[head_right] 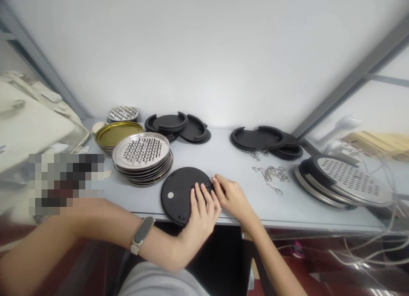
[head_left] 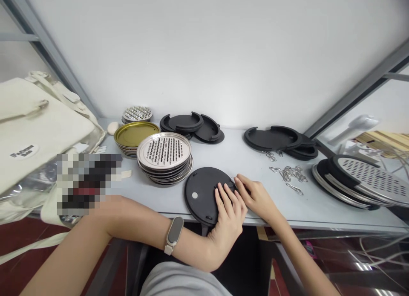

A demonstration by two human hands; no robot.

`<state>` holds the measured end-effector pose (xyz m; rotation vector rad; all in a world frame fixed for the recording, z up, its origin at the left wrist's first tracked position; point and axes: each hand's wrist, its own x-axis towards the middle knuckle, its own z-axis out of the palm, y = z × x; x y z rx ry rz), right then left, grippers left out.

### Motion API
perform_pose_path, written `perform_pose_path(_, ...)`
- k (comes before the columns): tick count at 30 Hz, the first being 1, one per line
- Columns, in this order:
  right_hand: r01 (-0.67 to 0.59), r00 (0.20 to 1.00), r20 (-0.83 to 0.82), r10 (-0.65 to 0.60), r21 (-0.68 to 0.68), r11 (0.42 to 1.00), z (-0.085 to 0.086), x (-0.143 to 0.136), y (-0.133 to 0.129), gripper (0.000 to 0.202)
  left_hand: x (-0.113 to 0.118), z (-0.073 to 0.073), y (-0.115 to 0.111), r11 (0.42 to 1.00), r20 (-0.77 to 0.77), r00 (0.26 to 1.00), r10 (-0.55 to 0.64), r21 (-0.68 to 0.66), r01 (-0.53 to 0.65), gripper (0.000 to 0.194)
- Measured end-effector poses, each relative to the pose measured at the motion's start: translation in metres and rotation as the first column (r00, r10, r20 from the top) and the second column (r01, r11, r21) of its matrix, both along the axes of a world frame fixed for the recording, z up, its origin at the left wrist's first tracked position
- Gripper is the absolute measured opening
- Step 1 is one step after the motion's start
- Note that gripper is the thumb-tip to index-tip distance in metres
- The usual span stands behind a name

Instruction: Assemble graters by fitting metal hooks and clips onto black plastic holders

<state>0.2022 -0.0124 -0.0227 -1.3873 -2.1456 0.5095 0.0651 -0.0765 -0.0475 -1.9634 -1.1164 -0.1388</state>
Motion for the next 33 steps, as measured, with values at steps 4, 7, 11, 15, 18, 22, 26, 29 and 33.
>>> perform_pose_path(4,-0.004,1.000,-0.014,0.004,-0.009,1.000,-0.001,0.000,0.000,0.030,-0.002,0.007,-0.002,1.000,-0.049,0.999,-0.004,-0.019,0.003,0.044)
perform_pose_path(7,-0.004,1.000,-0.012,0.004,-0.014,1.000,-0.002,0.000,0.001,0.029,-0.005,0.014,-0.004,0.999,-0.090,0.996,-0.002,-0.040,-0.001,0.043)
perform_pose_path(11,0.006,1.000,0.016,-0.005,-0.012,1.000,-0.003,0.000,0.002,0.028,-0.005,0.015,-0.004,1.000,-0.094,0.996,0.005,-0.027,-0.007,0.043)
perform_pose_path(15,0.000,0.999,0.034,0.001,-0.011,1.000,-0.003,0.000,0.003,0.027,-0.004,0.013,-0.003,1.000,-0.084,0.996,-0.002,-0.009,0.001,0.044)
perform_pose_path(18,-0.005,1.000,0.024,0.005,-0.013,1.000,-0.002,0.000,0.002,0.028,-0.006,0.014,-0.003,1.000,-0.089,0.996,-0.005,-0.018,0.004,0.043)
perform_pose_path(22,-0.001,1.000,0.012,0.001,-0.024,1.000,-0.001,0.000,0.002,0.029,-0.008,0.014,-0.003,1.000,-0.112,0.994,0.002,-0.013,-0.003,0.043)
perform_pose_path(26,-0.004,1.000,0.011,0.005,-0.025,1.000,-0.001,0.001,0.002,0.030,-0.008,0.013,-0.003,1.000,-0.112,0.994,-0.003,-0.008,0.002,0.044)
perform_pose_path(29,-0.007,1.000,0.012,0.008,-0.013,1.000,-0.001,0.000,0.002,0.029,-0.008,0.012,-0.003,1.000,-0.106,0.994,-0.004,-0.006,0.004,0.045)
perform_pose_path(33,-0.015,1.000,0.010,0.015,-0.018,1.000,-0.001,0.000,0.002,0.029,-0.007,0.012,-0.003,1.000,-0.098,0.995,0.001,-0.005,-0.002,0.044)
